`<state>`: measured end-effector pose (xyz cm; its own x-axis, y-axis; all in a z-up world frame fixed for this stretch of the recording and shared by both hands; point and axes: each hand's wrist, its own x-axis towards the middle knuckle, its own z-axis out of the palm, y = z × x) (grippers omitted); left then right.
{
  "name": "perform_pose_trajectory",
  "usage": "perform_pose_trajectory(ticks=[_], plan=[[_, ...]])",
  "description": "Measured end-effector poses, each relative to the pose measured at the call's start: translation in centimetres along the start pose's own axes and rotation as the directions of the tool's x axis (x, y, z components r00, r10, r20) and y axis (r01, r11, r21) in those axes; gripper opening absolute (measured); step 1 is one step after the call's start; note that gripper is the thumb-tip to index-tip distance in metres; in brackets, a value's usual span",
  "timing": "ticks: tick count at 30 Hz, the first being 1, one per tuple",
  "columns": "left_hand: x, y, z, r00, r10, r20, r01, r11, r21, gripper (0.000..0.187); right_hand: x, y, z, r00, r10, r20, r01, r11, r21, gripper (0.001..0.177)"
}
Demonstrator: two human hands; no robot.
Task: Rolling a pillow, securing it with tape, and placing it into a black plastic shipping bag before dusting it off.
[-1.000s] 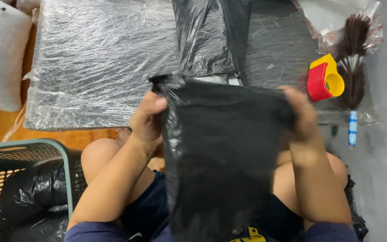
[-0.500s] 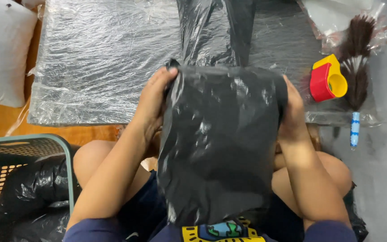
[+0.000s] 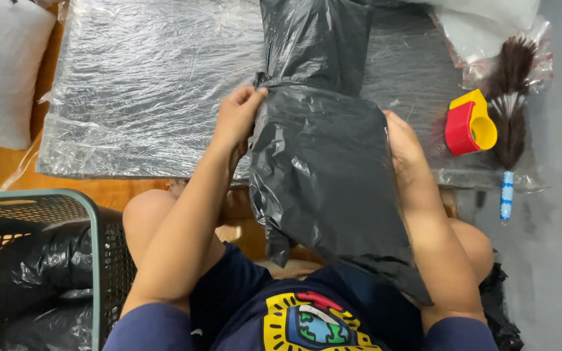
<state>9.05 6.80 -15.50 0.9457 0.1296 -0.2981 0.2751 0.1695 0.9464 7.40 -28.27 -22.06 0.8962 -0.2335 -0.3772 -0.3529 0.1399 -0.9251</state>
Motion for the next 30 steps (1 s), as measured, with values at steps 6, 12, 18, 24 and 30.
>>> perform_pose_trajectory(ticks=[6, 12, 18, 24, 30], plan=[[2.1, -4.4, -2.0, 0.993, 0.112, 0.038, -0.118, 0.931, 0.346, 0.035, -2.0, 0.1, 1.7, 0.992, 0.118, -0.041, -0.114, 0.989, 0.092, 0.021], [1.9, -5.8, -1.6, 0.993, 0.120, 0.000, -0.109, 0.905, 0.412, 0.041, -3.7, -1.2, 2.4, 0.960, 0.279, 0.031, -0.278, 0.930, 0.242, 0.031], [1.3, -5.9, -1.6, 0.981, 0.188, 0.049, -0.190, 0.872, 0.451, 0.046, -2.9, 1.0, 1.2, 0.992, 0.115, -0.047, -0.117, 0.992, -0.046, 0.030], [-3.5, -2.0, 0.1, 0.995, 0.052, 0.086, -0.079, 0.935, 0.346, 0.057, -1.8, 1.5, 0.1, 0.985, 0.163, -0.055, -0.171, 0.968, -0.186, 0.036], [-4.0, -2.3, 0.3, 0.997, 0.010, 0.075, -0.020, 0.991, 0.135, 0.049, -1.4, 2.4, -0.2, 0.972, 0.236, 0.001, -0.234, 0.966, -0.113, 0.039]])
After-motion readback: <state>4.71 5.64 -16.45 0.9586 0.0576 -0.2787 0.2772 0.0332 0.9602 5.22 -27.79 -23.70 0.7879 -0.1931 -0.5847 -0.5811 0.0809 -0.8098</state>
